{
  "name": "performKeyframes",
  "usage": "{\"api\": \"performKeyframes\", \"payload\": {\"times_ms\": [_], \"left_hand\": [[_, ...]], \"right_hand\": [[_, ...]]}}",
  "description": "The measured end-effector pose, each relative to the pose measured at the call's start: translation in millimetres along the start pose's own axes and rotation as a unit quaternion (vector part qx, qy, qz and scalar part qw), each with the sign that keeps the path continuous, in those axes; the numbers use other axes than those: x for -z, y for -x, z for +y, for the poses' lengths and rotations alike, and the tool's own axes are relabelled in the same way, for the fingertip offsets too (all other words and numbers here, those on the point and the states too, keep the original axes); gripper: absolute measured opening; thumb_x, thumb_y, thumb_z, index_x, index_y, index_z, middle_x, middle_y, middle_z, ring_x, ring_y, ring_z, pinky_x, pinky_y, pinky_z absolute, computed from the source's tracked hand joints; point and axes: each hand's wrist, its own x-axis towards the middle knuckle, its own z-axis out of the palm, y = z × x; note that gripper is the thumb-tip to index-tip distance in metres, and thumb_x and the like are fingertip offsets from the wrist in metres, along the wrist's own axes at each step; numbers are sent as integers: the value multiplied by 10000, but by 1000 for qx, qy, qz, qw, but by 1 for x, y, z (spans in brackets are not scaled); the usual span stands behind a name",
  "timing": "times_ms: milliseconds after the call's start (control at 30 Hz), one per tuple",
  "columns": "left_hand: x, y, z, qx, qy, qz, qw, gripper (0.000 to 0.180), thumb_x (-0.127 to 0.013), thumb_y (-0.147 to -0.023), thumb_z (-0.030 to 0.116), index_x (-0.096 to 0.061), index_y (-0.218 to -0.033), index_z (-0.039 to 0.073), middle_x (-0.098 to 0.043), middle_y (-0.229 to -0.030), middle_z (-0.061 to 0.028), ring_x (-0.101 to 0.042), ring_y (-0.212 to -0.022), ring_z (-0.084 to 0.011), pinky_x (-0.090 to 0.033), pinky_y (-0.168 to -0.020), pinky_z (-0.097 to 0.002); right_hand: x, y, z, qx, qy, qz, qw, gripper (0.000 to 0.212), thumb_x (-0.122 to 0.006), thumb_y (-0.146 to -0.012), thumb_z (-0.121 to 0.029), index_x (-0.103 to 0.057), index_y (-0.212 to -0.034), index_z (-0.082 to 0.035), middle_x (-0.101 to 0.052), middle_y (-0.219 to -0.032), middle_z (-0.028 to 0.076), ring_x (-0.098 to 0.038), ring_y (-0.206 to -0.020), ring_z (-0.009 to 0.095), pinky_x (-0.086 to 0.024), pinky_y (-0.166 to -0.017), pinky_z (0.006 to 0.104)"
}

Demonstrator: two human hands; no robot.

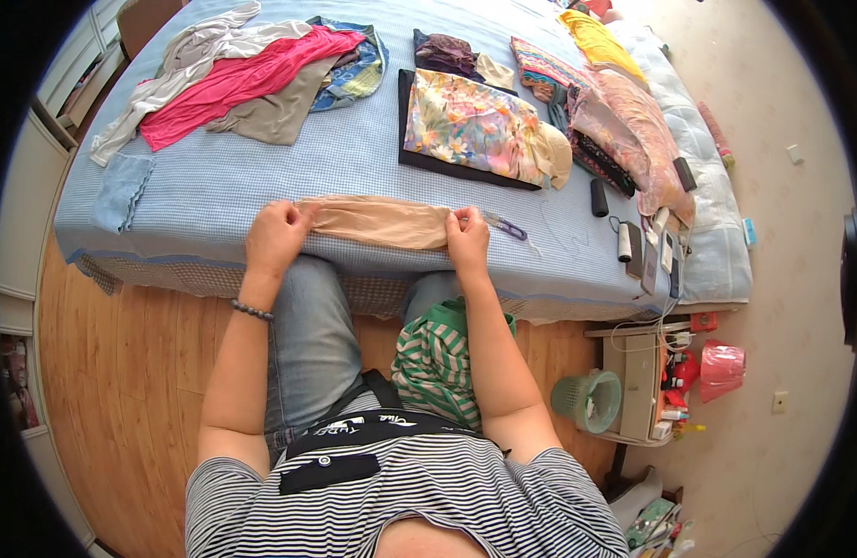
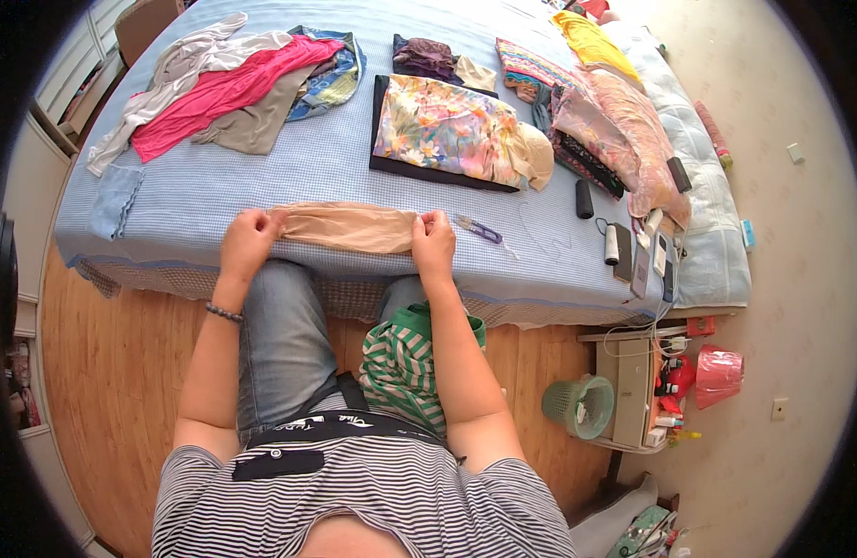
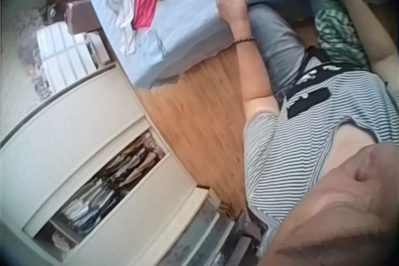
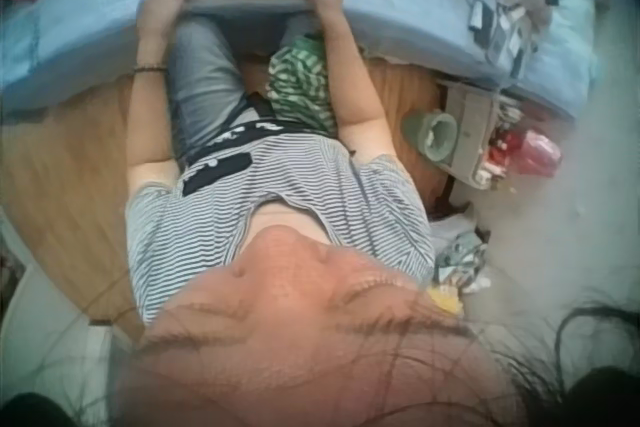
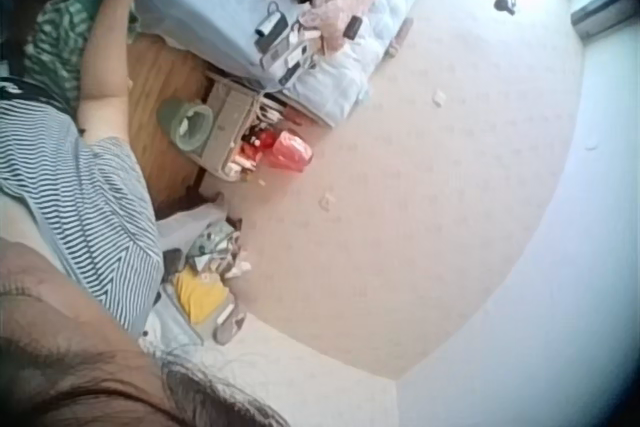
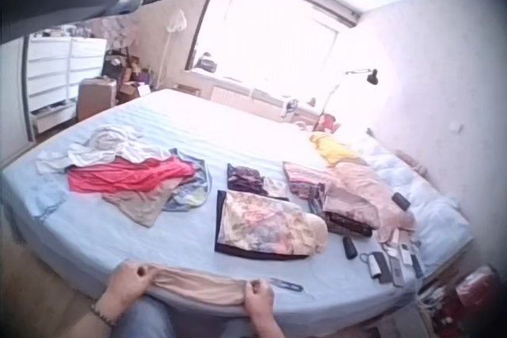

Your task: The person folds several pieces of clothing on a bed, including a beige item, a pink shirt, a grey shirt, and a purple garment. They use scissors to trim a loose thread on the pink shirt before folding it. The folded items are stacked on the bed.

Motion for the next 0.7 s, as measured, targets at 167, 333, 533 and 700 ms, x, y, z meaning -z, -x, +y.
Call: {"api": "performKeyframes", "payload": {"times_ms": [167,333,533,700], "left_hand": [[-23,-3,-9,-110,92,118,983,180,-664,-832,167,-599,-758,16,-605,-699,-82,-559,-616,-209,-455,-590,-312],[-25,-12,-7,-78,183,84,976,53,-612,-839,58,-605,-868,14,-632,-740,-60,-591,-655,-151,-485,-612,-283],[-31,-20,-23,-67,319,21,945,150,-585,-837,31,-573,-986,22,-617,-727,-65,-597,-667,-155,-494,-631,-286],[-16,-10,-16,-71,154,40,985,242,-653,-828,133,-565,-1030,32,-614,-706,-73,-606,-634,-192,-482,-590,-319]], "right_hand": [[-3,-2,2,2,4,18,1000,149,-581,-864,-139,-543,-870,5,-624,-702,158,-621,-638,296,-488,-618,398],[-3,-2,8,-2,9,23,1000,153,-570,-869,-137,-521,-865,8,-613,-704,168,-622,-655,317,-486,-631,409],[0,3,-14,-42,-32,-3,999,158,-556,-876,-140,-502,-885,9,-609,-734,192,-613,-670,340,-477,-645,439],[1,6,-13,74,87,30,993,155,-521,-899,-133,-462,-921,9,-598,-731,220,-599,-702,395,-465,-655,467]]}}
